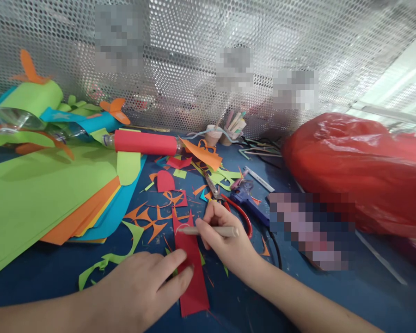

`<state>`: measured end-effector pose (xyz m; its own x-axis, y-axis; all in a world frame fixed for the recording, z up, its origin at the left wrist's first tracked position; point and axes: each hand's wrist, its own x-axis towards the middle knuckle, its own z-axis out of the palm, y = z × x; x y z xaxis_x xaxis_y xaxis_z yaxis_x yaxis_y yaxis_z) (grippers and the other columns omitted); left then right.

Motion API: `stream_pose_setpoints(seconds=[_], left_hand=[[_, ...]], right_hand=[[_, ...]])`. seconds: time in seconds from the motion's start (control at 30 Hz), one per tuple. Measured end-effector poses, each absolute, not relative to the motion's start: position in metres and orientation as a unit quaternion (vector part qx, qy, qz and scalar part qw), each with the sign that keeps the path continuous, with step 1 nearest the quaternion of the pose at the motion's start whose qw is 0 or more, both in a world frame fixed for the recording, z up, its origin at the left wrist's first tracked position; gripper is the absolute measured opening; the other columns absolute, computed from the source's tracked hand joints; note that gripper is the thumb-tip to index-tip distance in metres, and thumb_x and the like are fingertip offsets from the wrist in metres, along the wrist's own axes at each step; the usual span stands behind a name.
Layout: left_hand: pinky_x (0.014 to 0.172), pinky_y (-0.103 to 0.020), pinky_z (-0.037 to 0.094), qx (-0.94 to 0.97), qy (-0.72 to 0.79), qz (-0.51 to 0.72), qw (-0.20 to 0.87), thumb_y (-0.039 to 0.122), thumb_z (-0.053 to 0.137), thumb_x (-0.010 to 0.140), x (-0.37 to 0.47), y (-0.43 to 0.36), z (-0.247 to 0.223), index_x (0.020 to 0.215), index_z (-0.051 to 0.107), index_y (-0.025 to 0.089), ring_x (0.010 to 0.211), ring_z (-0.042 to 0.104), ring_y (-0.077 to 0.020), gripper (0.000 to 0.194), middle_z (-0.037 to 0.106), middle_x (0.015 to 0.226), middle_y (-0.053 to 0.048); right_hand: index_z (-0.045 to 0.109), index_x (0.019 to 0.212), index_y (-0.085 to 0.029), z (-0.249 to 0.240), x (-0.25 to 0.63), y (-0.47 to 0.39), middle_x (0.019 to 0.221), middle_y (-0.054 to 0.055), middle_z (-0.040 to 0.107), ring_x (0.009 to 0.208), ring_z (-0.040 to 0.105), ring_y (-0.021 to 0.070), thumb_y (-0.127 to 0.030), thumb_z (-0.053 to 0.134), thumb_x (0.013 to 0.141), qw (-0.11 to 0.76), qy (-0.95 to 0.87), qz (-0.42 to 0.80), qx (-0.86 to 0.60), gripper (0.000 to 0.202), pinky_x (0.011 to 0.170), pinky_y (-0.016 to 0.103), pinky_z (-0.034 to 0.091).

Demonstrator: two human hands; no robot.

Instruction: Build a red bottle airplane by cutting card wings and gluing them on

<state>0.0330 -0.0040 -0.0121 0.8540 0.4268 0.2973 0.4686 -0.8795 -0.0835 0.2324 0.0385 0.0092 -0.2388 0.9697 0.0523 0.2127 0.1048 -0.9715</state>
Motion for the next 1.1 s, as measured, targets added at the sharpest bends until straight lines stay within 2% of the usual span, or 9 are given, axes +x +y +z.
stream_pose_setpoints(seconds=[0.13, 0.33, 0.6, 0.93, 1.0, 1.1], left_hand=[[0.055, -0.030, 0.050, -0.969, -0.208, -0.121, 0.051, 0.003, 0.034, 0.079, 0.035, -0.002, -0.007, 0.115, 0.054, 0.013, 0.063, 0.066, -0.0198, 0.043, 0.071, 0.107, -0.010], [0.058, -0.031, 0.050, -0.960, -0.228, -0.160, 0.038, 0.005, 0.033, 0.082, 0.035, -0.002, -0.015, 0.118, 0.052, 0.015, 0.066, 0.067, -0.0211, 0.042, 0.070, 0.109, -0.010], [0.050, -0.030, 0.050, -0.970, -0.201, -0.126, 0.051, 0.003, 0.035, 0.080, 0.035, 0.002, -0.004, 0.114, 0.055, 0.011, 0.063, 0.068, -0.0209, 0.041, 0.071, 0.107, -0.011], [0.052, -0.032, 0.053, -0.969, -0.202, -0.143, 0.028, 0.005, 0.038, 0.078, 0.034, 0.004, -0.008, 0.116, 0.053, 0.010, 0.064, 0.068, -0.0220, 0.041, 0.069, 0.108, -0.014], [0.056, -0.031, 0.054, -0.963, -0.212, -0.164, -0.001, 0.007, 0.038, 0.081, 0.034, 0.002, -0.010, 0.116, 0.053, 0.012, 0.067, 0.068, -0.0214, 0.039, 0.069, 0.108, -0.012], [0.062, -0.029, 0.054, -0.923, -0.279, -0.241, -0.112, 0.018, 0.040, 0.089, 0.035, -0.002, -0.010, 0.115, 0.055, 0.021, 0.073, 0.067, -0.0194, 0.030, 0.068, 0.109, -0.007]], right_hand=[[0.037, 0.067, -0.022, 0.007, 0.233, 0.039, 0.051, -0.010, 0.039, 0.042, 0.035, 0.0064, -0.021, 0.052, 0.083, 0.382, -0.643, 0.475, -0.463, 0.022, 0.043, 0.019, 0.030], [0.037, 0.068, -0.022, 0.003, 0.234, 0.041, 0.051, -0.010, 0.040, 0.042, 0.036, 0.0062, -0.021, 0.052, 0.084, 0.374, -0.651, 0.472, -0.462, 0.022, 0.044, 0.019, 0.031], [0.037, 0.068, -0.022, 0.003, 0.235, 0.039, 0.051, -0.010, 0.040, 0.042, 0.037, 0.0059, -0.021, 0.052, 0.085, 0.363, -0.659, 0.466, -0.465, 0.023, 0.046, 0.020, 0.033], [0.037, 0.067, -0.022, 0.004, 0.234, 0.039, 0.049, -0.010, 0.044, 0.041, 0.037, 0.0060, -0.020, 0.053, 0.083, 0.357, -0.656, 0.478, -0.464, 0.022, 0.044, 0.020, 0.029], [0.038, 0.067, -0.022, 0.006, 0.233, 0.039, 0.048, -0.010, 0.044, 0.041, 0.038, 0.0061, -0.021, 0.054, 0.083, 0.368, -0.642, 0.487, -0.464, 0.023, 0.043, 0.019, 0.029], [0.039, 0.069, -0.022, 0.012, 0.232, 0.040, 0.044, -0.011, 0.042, 0.038, 0.036, 0.0059, -0.028, 0.053, 0.086, 0.417, -0.600, 0.503, -0.462, 0.023, 0.041, 0.019, 0.027]])
